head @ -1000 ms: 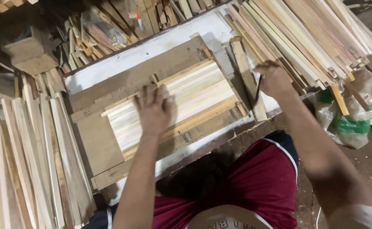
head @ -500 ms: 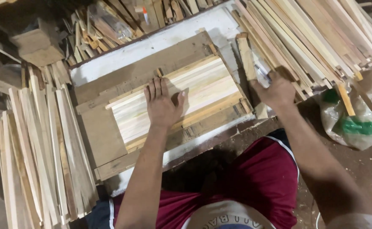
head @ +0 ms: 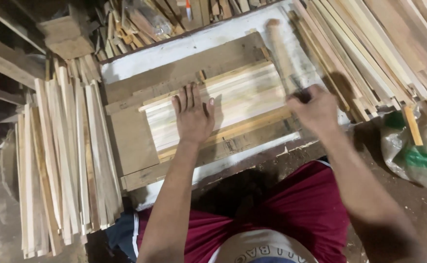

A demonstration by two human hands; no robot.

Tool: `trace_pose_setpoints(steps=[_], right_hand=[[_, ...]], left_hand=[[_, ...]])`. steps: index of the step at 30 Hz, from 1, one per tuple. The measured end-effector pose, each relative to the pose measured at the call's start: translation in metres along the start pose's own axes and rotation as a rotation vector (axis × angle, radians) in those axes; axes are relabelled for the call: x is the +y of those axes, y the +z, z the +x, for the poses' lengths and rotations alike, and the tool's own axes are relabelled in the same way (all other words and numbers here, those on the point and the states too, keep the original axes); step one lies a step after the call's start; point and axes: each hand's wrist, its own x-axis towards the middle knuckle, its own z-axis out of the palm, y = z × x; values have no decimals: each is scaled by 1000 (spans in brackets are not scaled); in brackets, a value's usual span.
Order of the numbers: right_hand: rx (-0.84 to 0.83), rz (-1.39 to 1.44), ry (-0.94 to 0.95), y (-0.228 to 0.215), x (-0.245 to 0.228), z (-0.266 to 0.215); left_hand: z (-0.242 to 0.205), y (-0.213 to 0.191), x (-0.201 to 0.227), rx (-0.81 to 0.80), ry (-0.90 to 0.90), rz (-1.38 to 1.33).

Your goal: Arranging thin wood strips on a template and marking them with a pencil for assembly.

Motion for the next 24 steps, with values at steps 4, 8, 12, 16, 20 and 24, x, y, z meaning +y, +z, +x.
trace_pose_setpoints(steps=[4,8,12,16,20,24], right_hand=[[-114,141,-99,-4,-97,-70],[-348,26,-140,37,-127,-85],[-438,-43,-233,50,-126,-98],[-571,-137,-205,22,-109,-117],[-617,24,-105,5,-109,-120],[-326,722,-14,47,-90,-70]], left_hand=[[-1,-14,-4,36,-28,-217],[-4,-19,-9,81,-53,-347],[-2,-5,-7,150,-19,-207],[5,19,-9,325,2,-101],[0,0,2,121,-33,-88],[2,-9,14,-57,-104,-54]])
